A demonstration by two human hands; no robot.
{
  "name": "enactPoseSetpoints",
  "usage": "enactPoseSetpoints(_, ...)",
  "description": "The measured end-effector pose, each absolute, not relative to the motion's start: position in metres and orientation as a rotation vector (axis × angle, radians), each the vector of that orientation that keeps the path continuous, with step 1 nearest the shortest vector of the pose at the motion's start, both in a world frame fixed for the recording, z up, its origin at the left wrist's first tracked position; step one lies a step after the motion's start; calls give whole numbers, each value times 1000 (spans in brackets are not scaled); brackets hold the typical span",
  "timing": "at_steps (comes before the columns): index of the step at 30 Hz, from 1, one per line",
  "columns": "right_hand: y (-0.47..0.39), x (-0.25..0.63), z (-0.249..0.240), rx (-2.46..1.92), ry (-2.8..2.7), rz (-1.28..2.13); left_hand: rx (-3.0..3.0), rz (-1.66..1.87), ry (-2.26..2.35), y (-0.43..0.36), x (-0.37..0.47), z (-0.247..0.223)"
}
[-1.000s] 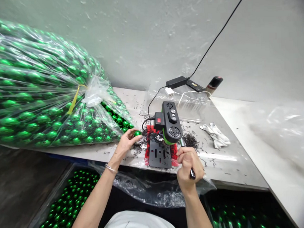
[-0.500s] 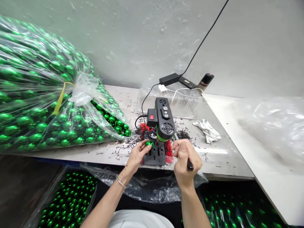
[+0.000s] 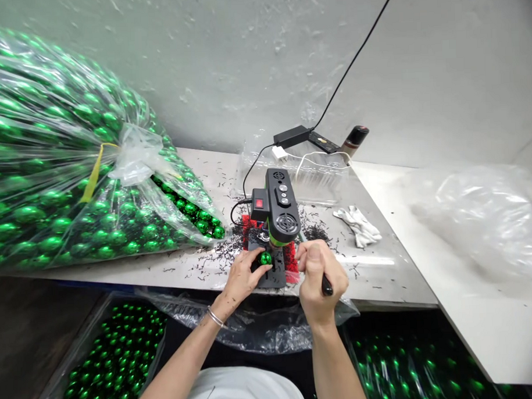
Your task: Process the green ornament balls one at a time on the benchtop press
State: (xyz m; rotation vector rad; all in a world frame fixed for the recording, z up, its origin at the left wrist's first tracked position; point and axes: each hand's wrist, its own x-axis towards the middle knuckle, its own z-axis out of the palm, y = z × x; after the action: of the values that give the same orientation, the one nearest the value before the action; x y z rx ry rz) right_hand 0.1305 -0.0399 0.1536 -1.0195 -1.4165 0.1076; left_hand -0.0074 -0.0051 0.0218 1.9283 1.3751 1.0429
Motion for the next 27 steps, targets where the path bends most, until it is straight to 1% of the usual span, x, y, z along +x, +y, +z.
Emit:
enactPoseSetpoints(5,-41,130,152,-1043,-1412,90,2101,1083,1340,1,-3,17)
enactPoseSetpoints(11,-43,133,143,-1021,-1455,64,2056,1095,1367,4,-3,12)
enactPoseSetpoints(14,-45,136,122,-983,-1500,32,2038,1117,1360,4,-3,10)
enactPoseSetpoints(20,-38,136,67,-911,-1517,-127,2023,1130,1362,4,-2,4)
enactPoseSetpoints(27,-33,140,42,-898,-1521,-164,2002,1139,1358,3,-1,3)
